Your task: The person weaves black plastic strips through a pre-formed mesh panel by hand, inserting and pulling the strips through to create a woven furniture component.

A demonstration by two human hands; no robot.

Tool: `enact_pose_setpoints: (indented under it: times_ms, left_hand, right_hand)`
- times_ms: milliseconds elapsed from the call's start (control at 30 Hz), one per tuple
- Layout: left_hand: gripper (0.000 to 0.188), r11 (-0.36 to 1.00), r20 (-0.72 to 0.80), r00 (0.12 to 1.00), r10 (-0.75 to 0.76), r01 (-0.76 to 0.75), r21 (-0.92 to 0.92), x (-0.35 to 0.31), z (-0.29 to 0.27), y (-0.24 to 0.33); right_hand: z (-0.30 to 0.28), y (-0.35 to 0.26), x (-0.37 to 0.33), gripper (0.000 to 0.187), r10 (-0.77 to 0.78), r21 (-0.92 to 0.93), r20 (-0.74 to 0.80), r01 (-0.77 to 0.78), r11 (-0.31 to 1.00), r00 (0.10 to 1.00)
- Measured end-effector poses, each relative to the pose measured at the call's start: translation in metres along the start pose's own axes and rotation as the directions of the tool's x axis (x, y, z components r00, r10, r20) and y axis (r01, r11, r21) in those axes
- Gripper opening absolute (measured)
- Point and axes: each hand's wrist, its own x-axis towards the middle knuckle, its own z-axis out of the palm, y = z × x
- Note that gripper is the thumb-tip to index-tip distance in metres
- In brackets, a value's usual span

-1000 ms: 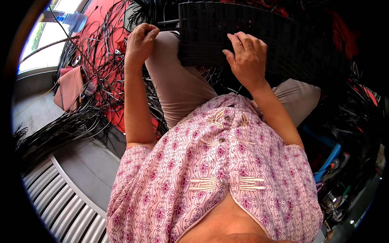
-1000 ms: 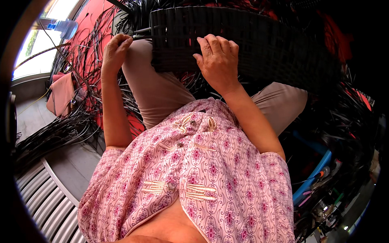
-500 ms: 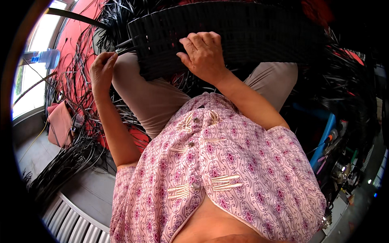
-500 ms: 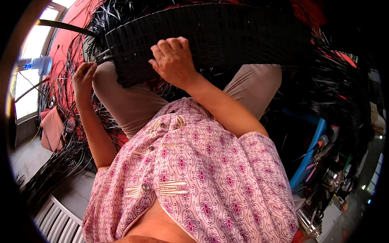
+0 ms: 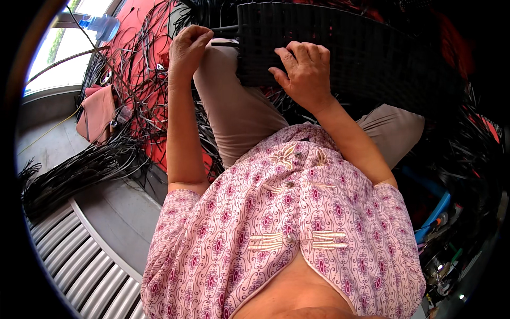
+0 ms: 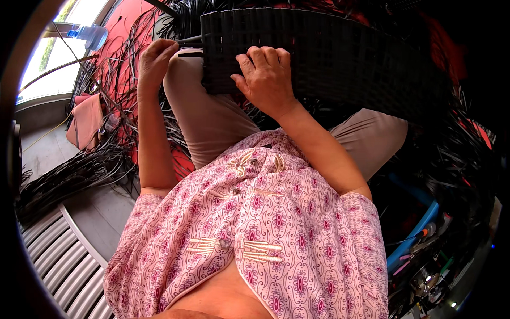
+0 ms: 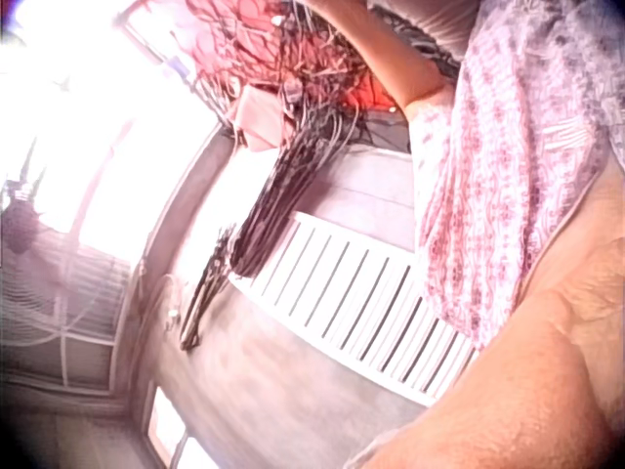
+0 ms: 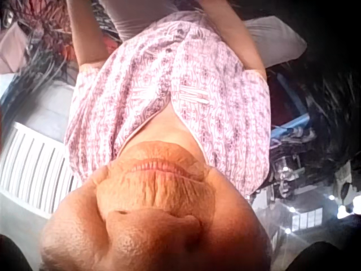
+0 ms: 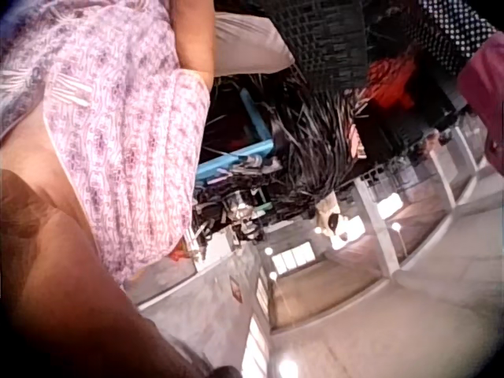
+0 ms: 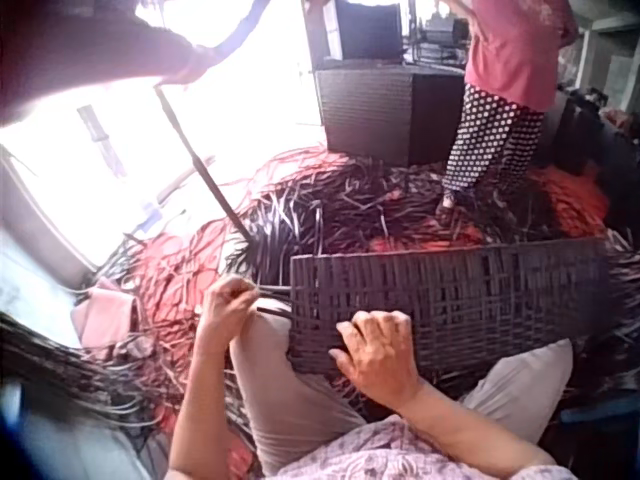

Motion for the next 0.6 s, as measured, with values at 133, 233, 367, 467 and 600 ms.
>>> enact_pose_setpoints:
  times_ms: [133,233,367,467,600]
  left_hand:
    - [0.02,0.969,-0.05,0.997,0.054,-0.04,0.242,-0.006,0.008,0.012]
    - [0.023,0.946,-0.068,0.995,0.074,-0.048,0.321,-0.009,0.014,0.02]
    - [0.022,0.848,-0.262,0.86,0.438,-0.299,0.437,-0.032,0.027,0.057]
    - [0.031,0.797,0.057,0.864,0.5,-0.485,0.361,-0.06,0.045,0.085]
    - [0.069,0.747,0.289,0.862,0.417,-0.506,0.432,-0.09,0.067,0.089]
  right_hand:
    - [-0.001,0.0,-0.007,0.042,-0.023,-0.027,0.035,0.024,0.999,0.999]
    - [-0.01,0.004,-0.009,0.047,-0.03,0.024,0.064,0.029,0.999,0.997]
    - [-0.026,0.018,-0.024,0.067,-0.037,0.145,0.045,0.03,0.989,0.998]
    - [-0.047,0.043,-0.041,0.069,0.041,0.028,0.058,-0.043,0.999,0.997]
    - [-0.084,0.063,-0.064,0.097,0.12,-0.043,0.28,-0.112,0.993,0.953]
